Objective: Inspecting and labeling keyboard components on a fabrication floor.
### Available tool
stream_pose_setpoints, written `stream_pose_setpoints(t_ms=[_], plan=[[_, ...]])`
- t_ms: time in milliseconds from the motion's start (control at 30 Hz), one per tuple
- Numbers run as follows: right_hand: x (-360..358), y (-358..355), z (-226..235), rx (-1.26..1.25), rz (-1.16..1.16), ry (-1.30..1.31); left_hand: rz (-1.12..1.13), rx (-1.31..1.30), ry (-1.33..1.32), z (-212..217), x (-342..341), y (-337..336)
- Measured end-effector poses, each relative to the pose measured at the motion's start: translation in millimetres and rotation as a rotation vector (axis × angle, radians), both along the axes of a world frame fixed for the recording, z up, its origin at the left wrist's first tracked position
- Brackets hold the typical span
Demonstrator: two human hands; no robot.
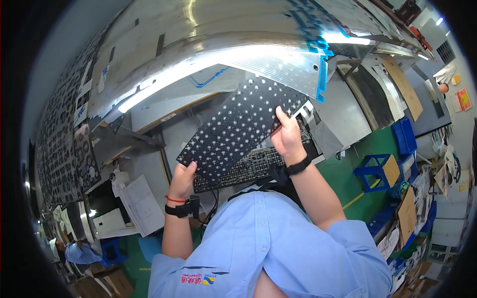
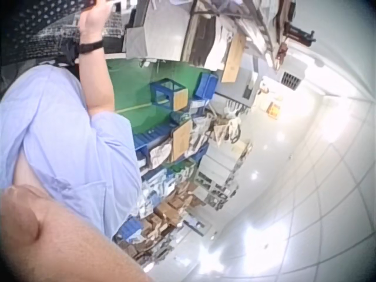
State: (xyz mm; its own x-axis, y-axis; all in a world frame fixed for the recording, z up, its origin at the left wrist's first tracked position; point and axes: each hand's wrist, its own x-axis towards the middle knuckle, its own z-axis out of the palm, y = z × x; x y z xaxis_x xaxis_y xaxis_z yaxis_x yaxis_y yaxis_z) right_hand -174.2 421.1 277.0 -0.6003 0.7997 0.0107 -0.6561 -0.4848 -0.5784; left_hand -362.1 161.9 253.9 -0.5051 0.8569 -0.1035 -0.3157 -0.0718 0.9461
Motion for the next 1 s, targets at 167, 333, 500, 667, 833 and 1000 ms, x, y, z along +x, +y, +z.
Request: stream_pose_setpoints(t_ms=[167, 333, 500, 667, 833, 1000], plan=[[15.3, -40.9, 10.4, -0.005, -0.056, -0.109, 0.264, -0.273, 0.694, 13.0, -18.4, 4.2], [29.4, -69.9, 11.8, 0.039, -0.160, -0.234, 0.378, -0.398, 1.291, 47.5, -4.2, 23.8], [31.9, -80.5, 20.4, 0.091, -0.041, -0.247, -0.194, -0.058, 0.338, 53.6, 19.5, 50.9], [35.4, -81.9, 38.3, 0.168, 0.024, -0.275, -0.267, -0.045, 0.243, 56.4, 35.5, 69.4], [48.5, -73.6, 36.7, 0.155, 0.081, -0.195, -0.194, 0.063, 0.132, 59.3, 38.8, 67.4], [45.3, -80.2, 42.4, 0.285, 0.128, -0.253, -0.057, 0.138, 0.087, 57.4, 38.4, 70.9]])
